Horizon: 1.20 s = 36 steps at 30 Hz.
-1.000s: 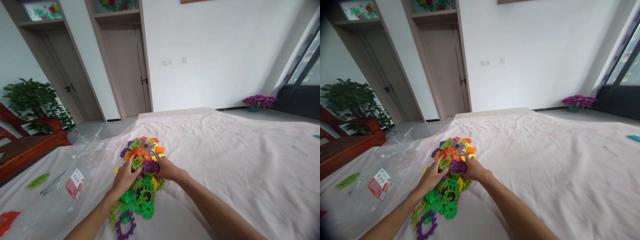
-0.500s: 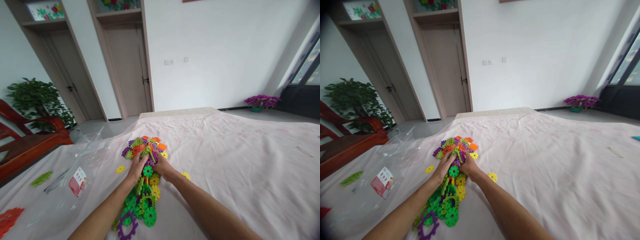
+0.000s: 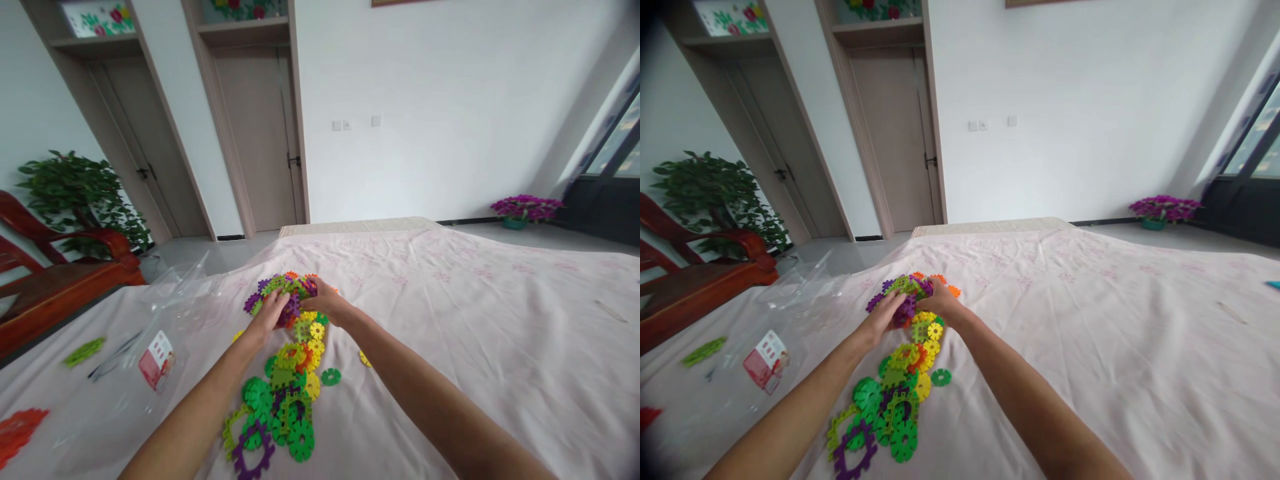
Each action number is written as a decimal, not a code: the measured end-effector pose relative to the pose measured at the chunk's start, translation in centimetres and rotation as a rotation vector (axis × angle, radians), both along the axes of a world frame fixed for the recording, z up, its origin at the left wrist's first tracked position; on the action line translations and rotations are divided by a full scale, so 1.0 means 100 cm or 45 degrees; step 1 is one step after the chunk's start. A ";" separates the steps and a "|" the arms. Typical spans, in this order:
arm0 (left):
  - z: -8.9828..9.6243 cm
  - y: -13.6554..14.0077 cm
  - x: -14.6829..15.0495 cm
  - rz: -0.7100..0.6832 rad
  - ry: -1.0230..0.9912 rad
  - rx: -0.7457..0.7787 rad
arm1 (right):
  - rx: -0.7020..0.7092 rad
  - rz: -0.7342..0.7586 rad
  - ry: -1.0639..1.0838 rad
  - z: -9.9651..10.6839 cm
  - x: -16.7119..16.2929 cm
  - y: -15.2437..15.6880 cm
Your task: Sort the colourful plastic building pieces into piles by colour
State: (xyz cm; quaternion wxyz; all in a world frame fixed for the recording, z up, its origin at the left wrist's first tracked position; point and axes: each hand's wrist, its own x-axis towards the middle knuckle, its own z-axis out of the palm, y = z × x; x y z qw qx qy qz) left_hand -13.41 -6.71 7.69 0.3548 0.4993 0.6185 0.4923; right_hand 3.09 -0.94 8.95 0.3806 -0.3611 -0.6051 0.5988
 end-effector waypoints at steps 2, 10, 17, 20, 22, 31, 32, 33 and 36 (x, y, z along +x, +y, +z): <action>0.003 -0.009 -0.009 -0.030 0.339 0.051 | 0.101 0.032 -0.124 0.000 0.007 -0.003; -0.019 -0.118 -0.038 -0.481 0.847 -0.203 | 1.028 0.367 -0.622 -0.010 0.050 -0.073; -0.059 -0.168 -0.032 -0.565 1.245 -0.210 | 1.321 0.771 -0.727 -0.043 0.060 -0.104; -0.067 -0.154 -0.024 -0.406 1.231 0.006 | 1.348 0.629 -0.716 -0.048 0.052 -0.091; -0.070 -0.137 -0.019 -0.290 1.203 0.131 | 1.358 0.565 -0.695 -0.047 0.047 -0.081; -0.061 -0.048 -0.022 0.128 1.314 0.339 | 1.039 0.053 -0.556 -0.046 0.044 -0.041; -0.058 -0.041 -0.023 0.184 1.305 0.297 | 0.942 -0.011 -0.477 -0.048 0.047 -0.037; -0.054 -0.035 -0.024 0.243 1.283 0.255 | 0.820 -0.061 -0.388 -0.050 0.052 -0.034; -0.042 -0.024 -0.014 0.343 1.210 0.231 | 0.437 -0.146 -0.139 -0.052 0.072 -0.023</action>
